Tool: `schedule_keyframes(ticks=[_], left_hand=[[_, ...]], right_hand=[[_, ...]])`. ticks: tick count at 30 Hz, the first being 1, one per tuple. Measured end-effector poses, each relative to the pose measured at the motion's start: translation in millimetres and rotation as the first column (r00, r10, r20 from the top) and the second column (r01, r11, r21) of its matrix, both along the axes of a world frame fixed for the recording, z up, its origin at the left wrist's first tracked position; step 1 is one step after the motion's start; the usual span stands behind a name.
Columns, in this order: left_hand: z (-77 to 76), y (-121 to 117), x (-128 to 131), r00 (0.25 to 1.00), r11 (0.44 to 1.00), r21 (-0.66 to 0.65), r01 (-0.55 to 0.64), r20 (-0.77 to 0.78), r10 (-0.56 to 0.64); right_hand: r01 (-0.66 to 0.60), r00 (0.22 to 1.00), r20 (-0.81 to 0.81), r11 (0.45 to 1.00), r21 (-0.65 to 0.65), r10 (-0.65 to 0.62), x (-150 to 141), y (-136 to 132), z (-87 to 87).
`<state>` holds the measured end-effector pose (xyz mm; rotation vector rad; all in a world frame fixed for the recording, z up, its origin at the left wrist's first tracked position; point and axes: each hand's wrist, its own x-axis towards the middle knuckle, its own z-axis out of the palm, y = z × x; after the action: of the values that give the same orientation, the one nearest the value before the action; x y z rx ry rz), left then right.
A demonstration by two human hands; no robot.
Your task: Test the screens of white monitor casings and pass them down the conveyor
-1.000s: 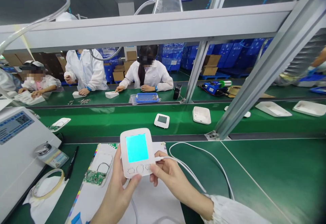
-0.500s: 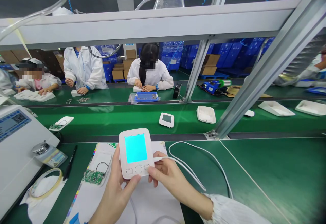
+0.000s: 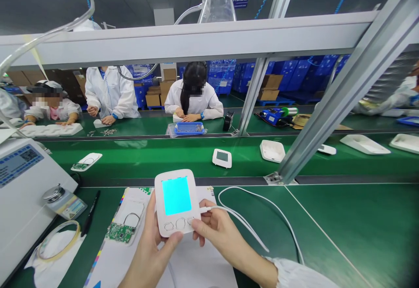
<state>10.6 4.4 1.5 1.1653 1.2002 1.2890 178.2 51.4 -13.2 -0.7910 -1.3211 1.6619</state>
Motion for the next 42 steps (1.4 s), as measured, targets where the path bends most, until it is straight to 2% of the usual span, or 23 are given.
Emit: schedule_keyframes(ticks=[8,20,30,42], left_hand=[[0.7,0.7,0.3,0.998,1.000,0.022,0.013,-0.056,-0.011],[1.4,0.5,2.2,1.000,1.000,0.011,0.026,0.010,-0.026],[-0.2,0.2,2.9,1.000,1.000,0.016,0.009,0.007,-0.009],[-2.0,-1.1,2.0,0.998,0.998,-0.001,0.059,0.035,-0.059]], right_hand=[[0.011,1.000,-0.001,1.000,-0.008,-0.011,-0.4,0.9,4.5],[0.012,1.000,0.001,1.000,-0.003,-0.012,0.3,1.1,1.0],[0.022,1.000,0.009,1.000,-0.003,-0.022,0.1,1.1,1.1],[0.056,0.998,0.013,0.998,-0.009,-0.056,0.3,0.0,0.5]])
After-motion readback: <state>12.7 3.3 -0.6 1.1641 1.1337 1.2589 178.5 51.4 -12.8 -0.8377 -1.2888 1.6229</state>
